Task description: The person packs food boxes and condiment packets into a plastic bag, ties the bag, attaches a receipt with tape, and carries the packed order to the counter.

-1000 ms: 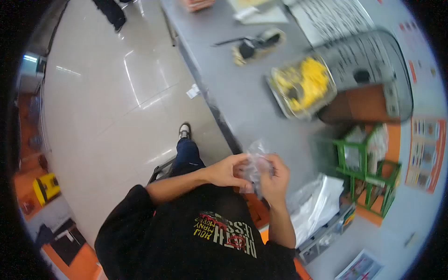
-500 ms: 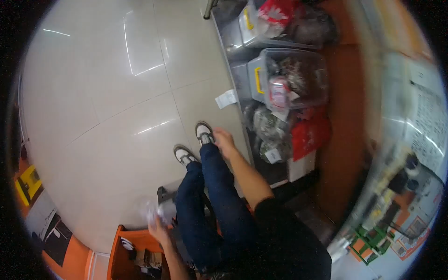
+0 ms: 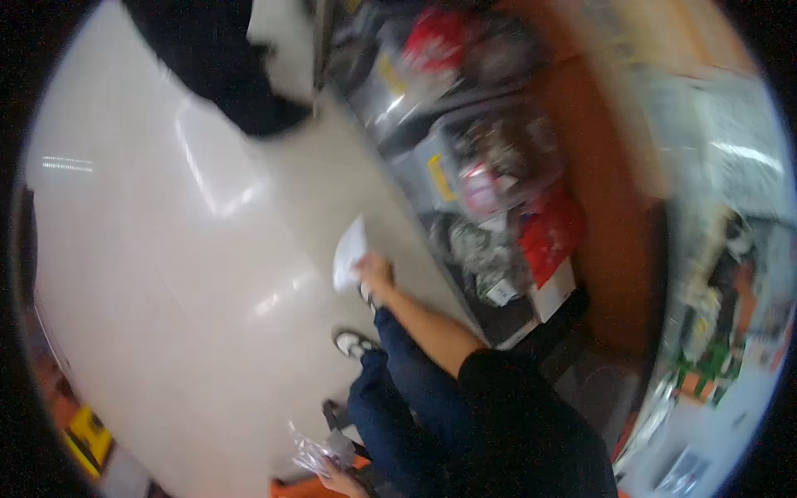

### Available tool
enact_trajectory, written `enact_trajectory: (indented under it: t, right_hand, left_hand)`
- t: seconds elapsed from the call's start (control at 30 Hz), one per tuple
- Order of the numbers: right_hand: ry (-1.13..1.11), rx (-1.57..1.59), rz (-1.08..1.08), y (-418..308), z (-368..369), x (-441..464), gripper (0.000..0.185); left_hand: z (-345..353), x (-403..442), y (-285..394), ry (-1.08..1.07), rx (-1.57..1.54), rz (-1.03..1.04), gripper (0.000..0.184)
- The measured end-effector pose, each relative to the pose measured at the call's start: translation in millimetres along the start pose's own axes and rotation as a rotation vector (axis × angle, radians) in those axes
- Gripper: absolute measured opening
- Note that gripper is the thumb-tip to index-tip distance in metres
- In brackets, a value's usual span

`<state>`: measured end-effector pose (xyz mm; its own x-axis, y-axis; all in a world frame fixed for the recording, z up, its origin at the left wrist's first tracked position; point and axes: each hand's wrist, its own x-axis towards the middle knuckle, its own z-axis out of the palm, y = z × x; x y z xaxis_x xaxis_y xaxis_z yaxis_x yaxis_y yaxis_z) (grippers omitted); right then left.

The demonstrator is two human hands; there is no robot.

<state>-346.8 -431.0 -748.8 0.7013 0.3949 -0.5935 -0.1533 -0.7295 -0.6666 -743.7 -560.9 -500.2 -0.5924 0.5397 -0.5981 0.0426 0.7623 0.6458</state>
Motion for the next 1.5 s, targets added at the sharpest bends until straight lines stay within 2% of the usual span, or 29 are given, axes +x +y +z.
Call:
enact_trajectory:
  t: [0.03,0.07,0.1,0.13,0.17,0.23,0.3,0.33,0.37,0.4,0.43,0.47,0.5,0.53,0.57,0.67,0.73,0.8,0.9,0.93,1.03,1.1,1.17,1.23,1.27,1.3,1.33,1.4,1.5]
  right_hand:
    - [-0.099,0.063,-0.07,-32.6,-17.1,-44.2,0.018]
    - [-0.19,0.085,-0.038,-50.7,-24.8,-71.5,0.017]
    - [-0.104,0.044,-0.152,-124.4,-61.5,-131.5,0.02]
    - [-0.212,0.109,-0.216,-162.0,-89.1,-164.9,0.027]
    - [-0.274,0.179,-0.204,-204.0,-117.9,-204.3,0.031]
    - [-0.431,0.317,-0.184,-286.0,-207.7,-263.4,0.039]
    - [-0.24,0.252,-0.421,-346.7,-303.3,-311.0,0.049]
    - [-0.18,0.389,-0.385,-371.0,-349.3,-325.3,0.05]
    - [0.012,0.405,-0.444,-395.5,-400.6,-349.3,0.048]
    - [0.203,0.552,-0.578,-411.5,-442.4,-369.6,0.051]
    - [0.387,0.503,-0.68,-426.7,-476.4,-386.4,0.051]
    - [0.599,0.607,-0.847,-441.5,-505.1,-399.4,0.045]
    - [0.857,0.618,-0.989,-449.0,-526.1,-404.0,0.046]
    - [1.07,0.616,-0.992,-448.9,-538.5,-397.8,0.048]
    - [1.279,0.61,-0.978,-444.6,-547.2,-388.9,0.049]
    - [1.41,0.228,-0.712,-395.4,-532.5,-319.3,0.052]
    - [1.189,0.339,-0.407,-344.7,-499.4,-245.5,0.056]
    - [1.156,0.34,-0.306,-339.8,-486.3,-231.2,0.058]
    - [1.019,0.574,-0.114,-331.8,-490.4,-205.3,0.056]
    - [1.104,0.61,-0.126,-335.0,-501.5,-198.9,0.045]
    - [1.299,0.572,-0.244,-356.6,-563.9,-190.8,0.03]
    - [1.504,0.395,-0.307,-398.1,-614.9,-211.9,0.023]
    - [1.792,0.356,-0.635,-440.7,-653.8,-232.6,0.023]
    - [1.827,0.269,-0.611,-450.4,-639.5,-233.5,0.022]
    - [1.85,0.225,-0.597,-454.1,-627.5,-236.7,0.021]
    - [1.694,0.187,-0.454,-436.6,-605.6,-223.2,0.023]
    - [1.53,0.147,-0.314,-404.9,-575.5,-201.8,0.026]
    - [1.418,0.062,-0.049,-358.3,-523.0,-177.1,0.037]
    - [1.38,0.057,0.106,-359.3,-507.8,-174.0,0.04]
  left_hand:
    - [7.1,-9.1,26.7,-0.027,-0.017,-0.005,0.041]
    - [5.6,-16.9,59.7,-0.05,-0.017,-0.004,0.04]
    - [1.5,-24.5,91.8,-0.063,-0.012,-0.004,0.04]
    - [-2.4,-21.0,118.0,-0.204,0.014,0.093,0.039]
    - [6.7,-35.1,156.1,-0.194,-0.041,0.173,0.038]
    - [24.9,-65.9,235.6,-0.394,-0.015,0.363,0.034]
    - [44.9,-96.5,301.4,-0.505,0.051,0.534,0.033]
    - [60.3,-107.3,335.7,-0.561,0.053,0.627,0.033]
    - [70.6,-120.7,364.4,-0.59,0.136,0.703,0.032]
    - [86.3,-128.9,386.5,-0.677,0.089,0.776,0.031]
    - [100.3,-132.2,410.2,-0.736,0.08,0.822,0.031]
    - [117.8,-153.8,433.3,-0.788,0.072,0.871,0.03]
    - [133.7,-179.1,450.7,-0.835,0.062,0.912,0.029]
    - [152.9,-200.0,464.5,-0.89,0.057,0.934,0.027]
    - [168.8,-220.1,476.5,-0.941,0.059,0.954,0.024]
    - [207.3,-268.9,489.5,-1.114,0.103,0.94,0.02]
    - [239.6,-291.2,488.3,-1.207,0.13,0.904,0.019]
    - [253.4,-312.5,491.6,-1.236,0.212,0.88,0.017]
    - [278.8,-324.2,495.4,-1.303,0.278,0.866,0.013]
    - [284.3,-320.8,497.9,-1.313,0.314,0.862,0.013]
    - [301.3,-325.2,505.0,-1.322,0.309,0.809,0.011]
    - [315.3,-321.9,514.9,-1.346,0.304,0.807,0.011]
    - [333.9,-315.5,522.9,-1.332,0.333,0.832,0.012]
    - [347.5,-319.9,537.6,-1.285,0.384,0.901,0.013]
    - [349.2,-322.8,543.6,-1.288,0.388,0.866,0.014]
    - [357.8,-309.0,546.6,-1.309,0.389,0.83,0.021]
    - [362.4,-309.2,556.0,-1.358,0.399,0.831,0.017]
    - [371.2,-306.2,571.0,-1.374,0.441,0.875,0.012]
    - [378.2,-308.1,592.1,-1.395,0.395,0.894,0.012]
